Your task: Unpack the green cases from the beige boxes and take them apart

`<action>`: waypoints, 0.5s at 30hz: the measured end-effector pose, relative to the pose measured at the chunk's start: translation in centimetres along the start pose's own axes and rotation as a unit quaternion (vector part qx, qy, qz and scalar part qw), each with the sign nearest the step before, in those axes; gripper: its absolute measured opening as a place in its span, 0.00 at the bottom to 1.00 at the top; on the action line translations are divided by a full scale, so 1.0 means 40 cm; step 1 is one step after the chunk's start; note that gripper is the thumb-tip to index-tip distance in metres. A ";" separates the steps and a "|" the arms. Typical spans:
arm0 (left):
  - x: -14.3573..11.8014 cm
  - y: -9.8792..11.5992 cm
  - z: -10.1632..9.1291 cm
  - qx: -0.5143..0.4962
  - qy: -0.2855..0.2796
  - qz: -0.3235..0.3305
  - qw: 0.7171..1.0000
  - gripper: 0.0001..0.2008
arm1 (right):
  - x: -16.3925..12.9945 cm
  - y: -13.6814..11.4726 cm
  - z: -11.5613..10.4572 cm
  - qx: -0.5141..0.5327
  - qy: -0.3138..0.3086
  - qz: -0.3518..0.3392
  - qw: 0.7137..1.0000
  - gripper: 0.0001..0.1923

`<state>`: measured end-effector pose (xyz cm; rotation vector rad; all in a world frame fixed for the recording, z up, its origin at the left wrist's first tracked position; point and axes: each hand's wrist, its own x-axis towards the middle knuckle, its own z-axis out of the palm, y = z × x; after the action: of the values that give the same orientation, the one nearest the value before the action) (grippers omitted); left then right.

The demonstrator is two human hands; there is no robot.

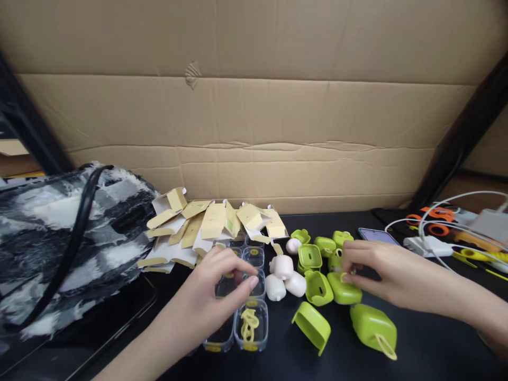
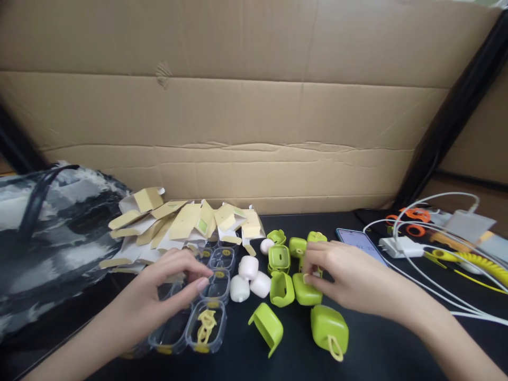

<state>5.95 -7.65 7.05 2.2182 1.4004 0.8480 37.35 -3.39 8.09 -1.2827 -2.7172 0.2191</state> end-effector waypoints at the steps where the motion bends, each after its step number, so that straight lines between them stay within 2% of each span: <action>1: -0.004 0.008 -0.001 -0.026 0.016 -0.030 0.999 0.10 | -0.002 0.000 -0.006 0.005 0.015 -0.008 1.000 0.07; 4: -0.019 0.035 -0.002 -0.135 0.037 -0.101 0.985 0.22 | -0.006 -0.006 -0.022 0.072 0.105 0.006 0.992 0.07; 7: -0.033 0.057 0.011 -0.287 -0.011 -0.122 0.950 0.30 | 0.006 -0.032 -0.013 0.200 0.227 0.031 0.953 0.09; 9: -0.039 0.064 0.036 -0.412 -0.084 -0.167 0.892 0.36 | 0.020 -0.065 0.010 0.299 0.279 0.021 0.913 0.08; 10: -0.041 0.065 0.053 -0.475 -0.131 -0.200 0.847 0.39 | 0.027 -0.086 0.024 0.342 0.285 0.010 0.895 0.08; 12: -0.043 0.063 0.090 -0.585 -0.214 -0.248 0.742 0.43 | 0.033 -0.131 0.055 0.402 0.260 -0.017 0.878 0.07; 13: -0.044 0.061 0.108 -0.625 -0.228 -0.251 0.703 0.41 | 0.032 -0.153 0.069 0.418 0.236 -0.033 0.876 0.08; 15: -0.047 0.056 0.136 -0.666 -0.241 -0.209 0.674 0.34 | 0.022 -0.189 0.094 0.434 0.199 -0.073 0.875 0.08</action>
<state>10.50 -10.30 3.82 0.7895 0.5378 0.6467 30.41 -7.77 5.87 -0.7319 -1.9365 0.9126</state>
